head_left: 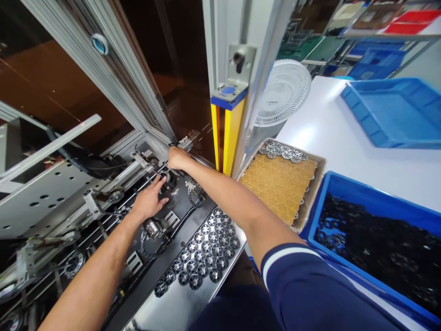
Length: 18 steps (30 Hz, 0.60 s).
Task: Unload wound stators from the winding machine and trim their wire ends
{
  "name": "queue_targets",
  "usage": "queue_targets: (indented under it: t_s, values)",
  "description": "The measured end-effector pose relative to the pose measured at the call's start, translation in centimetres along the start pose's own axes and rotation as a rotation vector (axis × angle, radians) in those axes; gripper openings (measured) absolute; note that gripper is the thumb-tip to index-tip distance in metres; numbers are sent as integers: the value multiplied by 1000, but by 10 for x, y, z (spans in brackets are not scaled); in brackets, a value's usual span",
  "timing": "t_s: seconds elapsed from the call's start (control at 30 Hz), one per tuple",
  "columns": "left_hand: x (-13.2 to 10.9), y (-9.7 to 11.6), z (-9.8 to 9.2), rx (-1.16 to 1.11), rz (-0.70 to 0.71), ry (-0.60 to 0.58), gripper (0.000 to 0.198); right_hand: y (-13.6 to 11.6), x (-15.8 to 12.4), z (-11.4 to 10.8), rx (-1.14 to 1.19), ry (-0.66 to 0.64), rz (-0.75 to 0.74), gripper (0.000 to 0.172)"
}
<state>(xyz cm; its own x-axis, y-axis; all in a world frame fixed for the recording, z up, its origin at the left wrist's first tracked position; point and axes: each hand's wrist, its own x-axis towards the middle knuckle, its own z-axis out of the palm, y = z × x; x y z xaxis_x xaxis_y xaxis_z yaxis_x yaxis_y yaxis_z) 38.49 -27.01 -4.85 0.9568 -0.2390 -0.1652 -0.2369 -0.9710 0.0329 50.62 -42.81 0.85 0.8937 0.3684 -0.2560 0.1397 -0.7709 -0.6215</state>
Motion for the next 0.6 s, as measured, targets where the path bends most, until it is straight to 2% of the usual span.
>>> queue_targets:
  t_s: [0.07, 0.13, 0.23, 0.27, 0.33, 0.4, 0.47, 0.53, 0.6]
  values:
    - [2, -2, -1, -25, 7, 0, 73, 3, -36, -11, 8, 104, -113, 21]
    - [1, -3, -6, -70, 16, 12, 70, 19, -84, -13, 12, 204, -227, 20]
    - [-23, -3, -22, -163, -6, 92, 64, 70, -166, 7, -12, 334, -276, 26]
    - [-40, -3, -30, -195, -30, 139, 62, 94, -191, 19, -22, 476, -260, 26]
    - [-87, 1, -45, -261, -91, 240, 58, 144, -235, 46, -77, 542, -234, 31]
    - [-147, 9, -56, -354, -144, 308, 53, 191, -266, 72, -138, 577, -252, 39]
    - [-211, 21, -59, -548, -175, 296, 46, 225, -284, 94, -186, 583, -309, 42]
    - [-273, 36, -54, -729, -249, 238, 43, 239, -290, 106, -222, 607, -403, 44]
    - [-330, 52, -39, -902, -368, 195, 40, 228, -284, 112, -194, 611, -438, 45]
